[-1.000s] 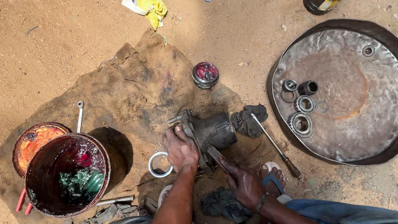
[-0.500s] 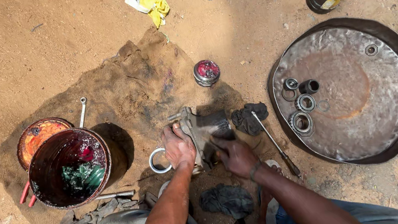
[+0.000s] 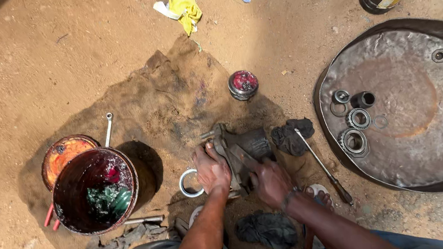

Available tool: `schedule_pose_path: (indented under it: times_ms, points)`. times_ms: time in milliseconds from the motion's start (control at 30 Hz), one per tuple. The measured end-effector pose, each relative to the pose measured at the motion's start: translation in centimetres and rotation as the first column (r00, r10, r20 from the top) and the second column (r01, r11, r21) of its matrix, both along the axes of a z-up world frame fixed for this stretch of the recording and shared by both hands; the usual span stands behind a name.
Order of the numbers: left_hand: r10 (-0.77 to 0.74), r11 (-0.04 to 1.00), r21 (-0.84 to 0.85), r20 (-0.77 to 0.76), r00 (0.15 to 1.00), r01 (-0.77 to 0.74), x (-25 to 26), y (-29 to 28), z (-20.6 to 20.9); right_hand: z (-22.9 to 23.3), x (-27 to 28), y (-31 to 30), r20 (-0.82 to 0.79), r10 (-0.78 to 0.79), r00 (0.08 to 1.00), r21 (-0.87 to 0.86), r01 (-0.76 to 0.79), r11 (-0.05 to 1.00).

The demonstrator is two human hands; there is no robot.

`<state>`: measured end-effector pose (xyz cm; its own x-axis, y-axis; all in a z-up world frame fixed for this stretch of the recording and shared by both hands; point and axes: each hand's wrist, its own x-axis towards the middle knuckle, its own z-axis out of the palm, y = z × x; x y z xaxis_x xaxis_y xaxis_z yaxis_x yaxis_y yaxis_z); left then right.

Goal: The person scrapes dirt and debris from a metal housing using a metal bar, then wipes the housing with a cloth.

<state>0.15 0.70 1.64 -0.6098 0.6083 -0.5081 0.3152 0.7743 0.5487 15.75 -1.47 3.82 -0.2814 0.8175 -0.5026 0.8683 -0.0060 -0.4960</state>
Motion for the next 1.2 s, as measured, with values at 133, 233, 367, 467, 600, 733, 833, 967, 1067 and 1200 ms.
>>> schedule_pose_path:
  times_ms: [133, 233, 367, 467, 600, 733, 833, 967, 1067, 1200]
  points:
    - [-0.008, 1.0, 0.007, 0.022, 1.0, 0.008, 0.3, -0.7, -1.3, 1.1, 1.6, -4.6, 0.068, 0.148, 0.987, 0.152, -0.157, 0.976]
    - [0.001, 0.994, 0.105, -0.043, 0.999, 0.004, -0.1, 0.0, -2.8, -1.7, 0.0, -2.2, 0.135, 0.13, 0.982, 0.156, -0.151, 0.976]
    - [0.011, 0.997, 0.082, 0.013, 1.0, -0.013, 0.3, -1.2, -3.1, -2.7, 0.2, -2.1, 0.18, 0.018, 0.984, -0.187, 0.016, 0.982]
    - [0.007, 0.996, 0.094, -0.03, 1.0, -0.004, 0.4, -0.8, -2.3, -1.2, 2.0, -6.0, 0.329, 0.289, 0.899, 0.579, -0.434, 0.691]
    - [0.009, 0.997, 0.082, -0.009, 1.0, -0.008, 0.2, -1.1, -2.1, -0.6, 0.6, -2.8, 0.206, 0.149, 0.967, -0.079, -0.135, 0.988]
    - [-0.006, 0.997, 0.082, -0.001, 1.0, 0.006, 0.1, -0.9, -0.9, 1.2, -0.2, -0.6, 0.219, 0.05, 0.974, -0.072, -0.035, 0.997]
    - [0.005, 0.996, 0.093, 0.009, 1.0, -0.006, 0.1, -1.0, -0.9, 0.5, 2.8, -2.4, -0.067, -0.098, 0.993, -0.021, 0.097, 0.995]
    - [-0.006, 0.996, 0.087, -0.03, 1.0, 0.008, 0.4, -0.7, -1.4, -1.4, 3.2, -6.1, -0.277, -0.05, 0.959, 0.222, 0.115, 0.968]
    - [-0.028, 0.999, -0.042, 0.02, 0.999, 0.028, 0.0, -0.7, -1.3, -1.4, 2.1, -5.4, -0.106, -0.065, 0.992, 0.243, 0.09, 0.966]
    - [0.035, 0.997, 0.07, 0.024, 0.999, -0.037, 0.2, -1.1, -0.7, -0.1, 1.5, -5.4, 0.024, -0.116, 0.993, -0.003, 0.117, 0.993]
